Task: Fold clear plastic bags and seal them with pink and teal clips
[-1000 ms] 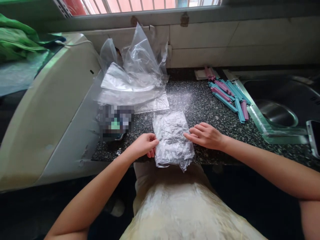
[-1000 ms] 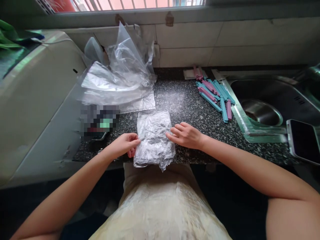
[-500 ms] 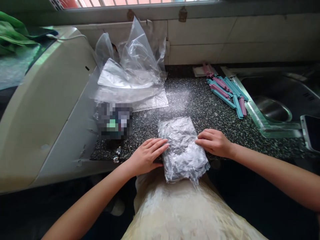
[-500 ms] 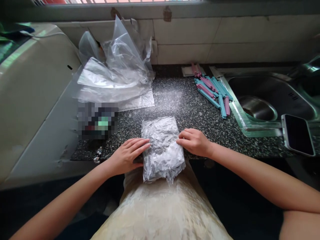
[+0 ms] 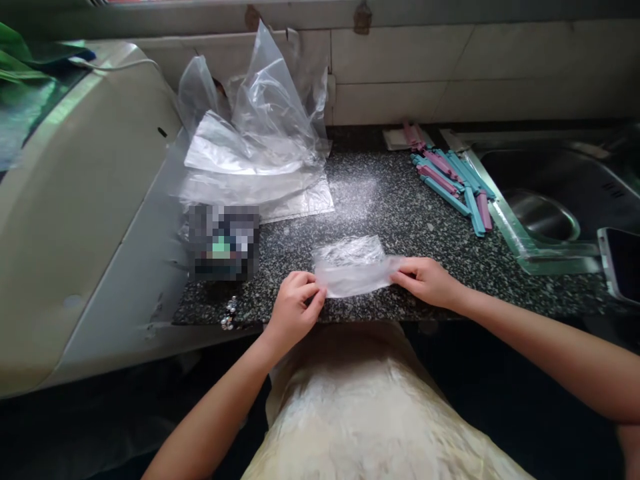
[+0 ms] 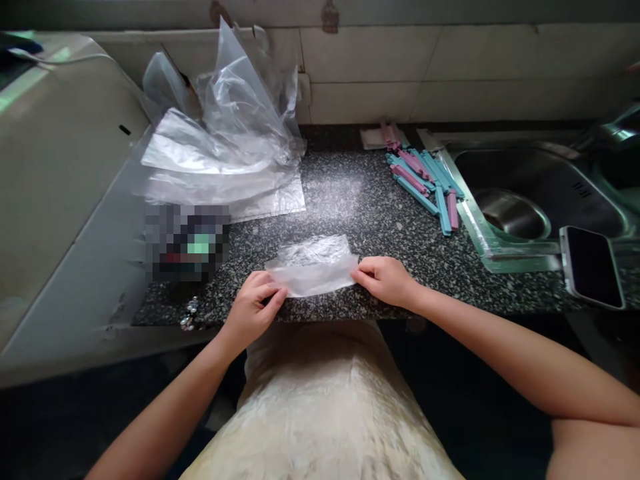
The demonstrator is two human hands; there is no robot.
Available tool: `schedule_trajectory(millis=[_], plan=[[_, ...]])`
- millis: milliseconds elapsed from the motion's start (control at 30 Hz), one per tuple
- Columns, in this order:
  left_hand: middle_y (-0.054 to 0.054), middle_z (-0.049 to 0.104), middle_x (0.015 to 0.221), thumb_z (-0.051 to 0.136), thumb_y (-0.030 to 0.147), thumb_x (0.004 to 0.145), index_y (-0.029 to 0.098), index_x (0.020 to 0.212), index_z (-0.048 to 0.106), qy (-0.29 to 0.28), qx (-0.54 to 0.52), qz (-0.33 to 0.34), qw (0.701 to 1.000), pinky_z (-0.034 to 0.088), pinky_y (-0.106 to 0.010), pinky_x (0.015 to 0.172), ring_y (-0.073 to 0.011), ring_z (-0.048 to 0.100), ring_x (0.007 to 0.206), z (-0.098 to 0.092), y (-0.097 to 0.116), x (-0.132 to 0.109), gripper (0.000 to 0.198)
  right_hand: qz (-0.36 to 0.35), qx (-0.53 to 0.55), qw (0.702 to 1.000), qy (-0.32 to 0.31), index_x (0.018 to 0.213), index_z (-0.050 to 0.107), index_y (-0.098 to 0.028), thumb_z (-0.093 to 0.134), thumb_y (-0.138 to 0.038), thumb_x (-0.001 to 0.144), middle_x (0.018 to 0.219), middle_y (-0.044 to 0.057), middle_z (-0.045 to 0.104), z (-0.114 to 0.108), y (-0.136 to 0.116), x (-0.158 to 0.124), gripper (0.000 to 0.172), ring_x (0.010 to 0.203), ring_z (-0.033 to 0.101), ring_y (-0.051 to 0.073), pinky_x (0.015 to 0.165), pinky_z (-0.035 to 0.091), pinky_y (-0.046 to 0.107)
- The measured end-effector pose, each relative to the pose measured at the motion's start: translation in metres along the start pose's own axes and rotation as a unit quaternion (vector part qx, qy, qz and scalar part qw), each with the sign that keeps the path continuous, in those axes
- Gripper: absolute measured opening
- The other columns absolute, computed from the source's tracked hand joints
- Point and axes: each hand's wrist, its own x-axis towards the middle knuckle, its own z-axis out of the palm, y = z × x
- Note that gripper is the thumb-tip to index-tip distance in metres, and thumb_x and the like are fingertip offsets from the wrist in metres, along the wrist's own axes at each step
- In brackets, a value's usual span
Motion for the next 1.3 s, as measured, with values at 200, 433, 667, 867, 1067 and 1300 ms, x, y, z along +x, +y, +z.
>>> schedule_trajectory(millis=[200, 433, 667, 867, 1067, 1300], plan=[[-0.004, 0.057, 0.072, 0.048, 0.027, 0.084, 0.018, 0.063, 0.059, 0.049, 0.067, -0.072, 0.994, 0.039, -0.032, 0.071, -0.0176, 0.050, 0.076, 0.006, 0.006, 0.003, 0.026, 0.166, -0.017, 0.985, -0.053, 0.050, 0.052, -0.018, 0.044, -0.041, 0.081, 0.046, -0.002, 0.050, -0.006, -0.013, 0.015, 0.039, 0.047, 0.043, 0.011, 0.049, 0.025, 0.023], [-0.003, 0.056, 0.060, 0.046, 0.027, 0.084, 0.019, 0.055, 0.052, 0.055, 0.177, -0.100, 0.978, 0.033, -0.032, 0.064, -0.0182, 0.049, 0.068, 0.011, 0.007, 0.009, 0.030, 0.212, -0.081, 0.971, -0.082, 0.045, 0.051, -0.019, 0.047, -0.040, 0.080, 0.044, 0.000, 0.055, -0.011, -0.018, 0.030, 0.041, 0.042, 0.043, 0.010, 0.045, 0.022, 0.024], [-0.003, 0.055, 0.058, 0.046, 0.027, 0.084, 0.020, 0.054, 0.048, 0.062, 0.204, -0.092, 0.973, 0.034, -0.032, 0.063, -0.0183, 0.050, 0.066, 0.013, 0.005, 0.009, 0.031, 0.159, -0.097, 0.982, 0.010, 0.061, 0.056, -0.019, 0.050, -0.038, 0.081, 0.053, 0.000, 0.060, -0.007, -0.010, 0.024, 0.028, 0.046, 0.049, 0.011, 0.047, 0.030, 0.023], [-0.008, 0.060, 0.079, 0.051, 0.032, 0.083, 0.018, 0.084, 0.059, 0.133, 0.200, -0.047, 0.970, 0.042, -0.037, 0.073, -0.0228, 0.052, 0.080, -0.004, 0.016, 0.000, 0.016, -0.178, -0.111, 0.969, 0.132, 0.080, 0.062, -0.017, 0.048, -0.022, 0.085, 0.074, 0.005, 0.065, -0.001, 0.000, 0.006, 0.015, 0.065, 0.057, 0.012, 0.061, 0.042, 0.022], [-0.011, 0.059, 0.116, 0.046, 0.028, 0.086, 0.020, 0.111, 0.057, 0.003, 0.165, 0.133, 0.977, 0.043, -0.040, 0.092, -0.0247, 0.052, 0.106, 0.008, 0.022, 0.009, 0.029, -0.239, -0.160, 0.951, 0.109, 0.085, 0.065, -0.018, 0.052, -0.028, 0.085, 0.079, 0.005, 0.063, 0.005, 0.002, 0.008, 0.017, 0.072, 0.056, 0.013, 0.065, 0.044, 0.025], [-0.011, 0.060, 0.112, 0.046, 0.030, 0.086, 0.016, 0.108, 0.058, -0.014, 0.171, 0.081, 0.982, 0.043, -0.040, 0.092, -0.0252, 0.052, 0.105, 0.016, 0.003, 0.012, 0.028, -0.251, -0.215, 0.939, 0.095, 0.081, 0.065, -0.017, 0.047, -0.022, 0.088, 0.076, 0.004, 0.063, 0.006, 0.002, 0.005, 0.020, 0.068, 0.051, 0.013, 0.063, 0.040, 0.024]])
